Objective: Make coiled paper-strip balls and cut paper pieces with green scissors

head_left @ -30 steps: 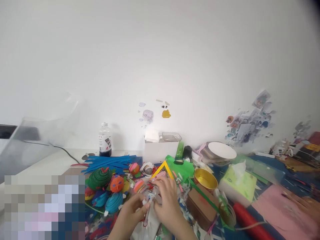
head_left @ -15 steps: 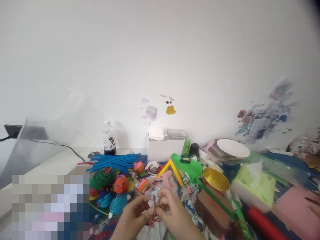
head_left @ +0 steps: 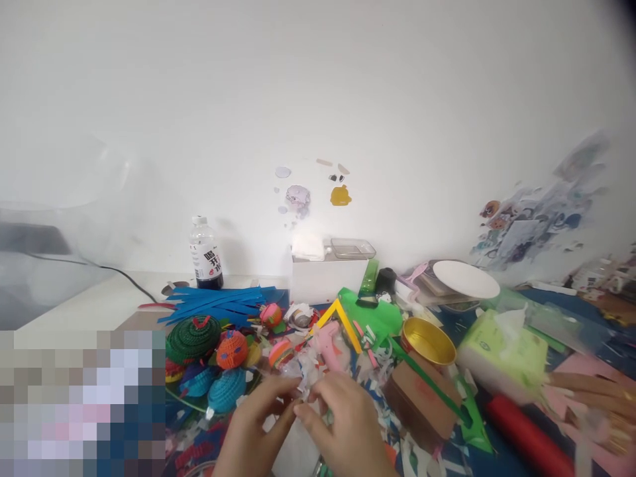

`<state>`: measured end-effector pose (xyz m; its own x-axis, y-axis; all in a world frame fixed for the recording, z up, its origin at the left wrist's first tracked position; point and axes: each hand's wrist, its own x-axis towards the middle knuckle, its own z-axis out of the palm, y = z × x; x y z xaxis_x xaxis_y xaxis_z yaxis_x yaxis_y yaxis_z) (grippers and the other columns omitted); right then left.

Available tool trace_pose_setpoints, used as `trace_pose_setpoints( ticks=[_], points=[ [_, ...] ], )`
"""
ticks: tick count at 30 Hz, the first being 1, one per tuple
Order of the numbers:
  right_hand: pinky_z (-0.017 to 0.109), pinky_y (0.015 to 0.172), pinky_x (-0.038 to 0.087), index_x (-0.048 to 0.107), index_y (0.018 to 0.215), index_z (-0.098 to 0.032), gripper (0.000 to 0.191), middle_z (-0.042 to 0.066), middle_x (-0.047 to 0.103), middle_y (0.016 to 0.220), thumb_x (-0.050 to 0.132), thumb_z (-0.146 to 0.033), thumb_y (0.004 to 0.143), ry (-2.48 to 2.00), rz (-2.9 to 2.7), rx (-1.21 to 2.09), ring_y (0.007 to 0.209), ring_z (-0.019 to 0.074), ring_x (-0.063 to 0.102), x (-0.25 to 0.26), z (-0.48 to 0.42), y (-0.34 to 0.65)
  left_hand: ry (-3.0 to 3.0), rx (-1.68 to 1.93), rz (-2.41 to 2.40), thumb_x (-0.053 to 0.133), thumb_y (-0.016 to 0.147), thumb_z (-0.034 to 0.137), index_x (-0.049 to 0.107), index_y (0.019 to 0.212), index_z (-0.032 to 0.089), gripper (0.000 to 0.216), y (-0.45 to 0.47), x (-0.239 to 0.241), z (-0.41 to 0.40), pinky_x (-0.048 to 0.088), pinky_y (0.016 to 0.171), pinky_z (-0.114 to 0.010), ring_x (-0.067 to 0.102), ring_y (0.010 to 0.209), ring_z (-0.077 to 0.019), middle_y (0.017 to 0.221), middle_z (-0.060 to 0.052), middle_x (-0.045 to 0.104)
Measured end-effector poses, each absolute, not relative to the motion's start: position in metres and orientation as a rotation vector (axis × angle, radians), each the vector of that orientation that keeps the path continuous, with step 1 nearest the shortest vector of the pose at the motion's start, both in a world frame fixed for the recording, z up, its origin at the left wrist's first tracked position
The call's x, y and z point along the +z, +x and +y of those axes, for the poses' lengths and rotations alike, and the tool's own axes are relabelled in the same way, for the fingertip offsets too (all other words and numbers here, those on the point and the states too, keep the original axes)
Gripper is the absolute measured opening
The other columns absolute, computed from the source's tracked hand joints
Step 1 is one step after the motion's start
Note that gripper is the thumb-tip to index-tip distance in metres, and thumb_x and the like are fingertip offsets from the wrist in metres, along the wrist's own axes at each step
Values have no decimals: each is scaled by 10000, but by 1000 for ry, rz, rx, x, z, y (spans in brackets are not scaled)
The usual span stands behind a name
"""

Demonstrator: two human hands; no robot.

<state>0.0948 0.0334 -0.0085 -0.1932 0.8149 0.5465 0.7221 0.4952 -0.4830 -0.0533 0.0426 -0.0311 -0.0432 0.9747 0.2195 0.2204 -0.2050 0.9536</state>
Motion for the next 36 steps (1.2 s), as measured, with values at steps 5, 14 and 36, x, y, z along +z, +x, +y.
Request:
trace_pose_setpoints(
  ticks=[5, 14, 36],
  points=[
    [260, 495, 299, 446, 603, -216, 280, 9, 540, 585, 380, -226, 875, -1291, -2023, 201, 549, 160, 512, -16, 37, 90, 1598, 1344, 1286, 633, 652, 353, 702, 806, 216, 217, -49, -31, 39, 535, 608, -271, 635, 735, -213, 822, -74, 684],
    [221, 543, 331, 434, 613, -198, 254, -13, 508, 614, 400, -201, 865, -1190, -1945, 461, 589, 132, 484, -23, 44, 88, 1638, 1240, 1383, 520, 746, 387, 634, 890, 207, 257, -49, -35, 39, 492, 553, -252, 610, 635, -180, 787, -55, 655],
    [168, 544, 332, 431, 590, -176, 259, -58, 453, 586, 491, -146, 841, -1160, -2072, 365, 578, 80, 454, -21, 55, 94, 1535, 896, 1278, 465, 680, 586, 452, 613, 209, 384, -49, -24, 48, 312, 433, -195, 413, 430, -98, 492, 55, 425]
  ],
)
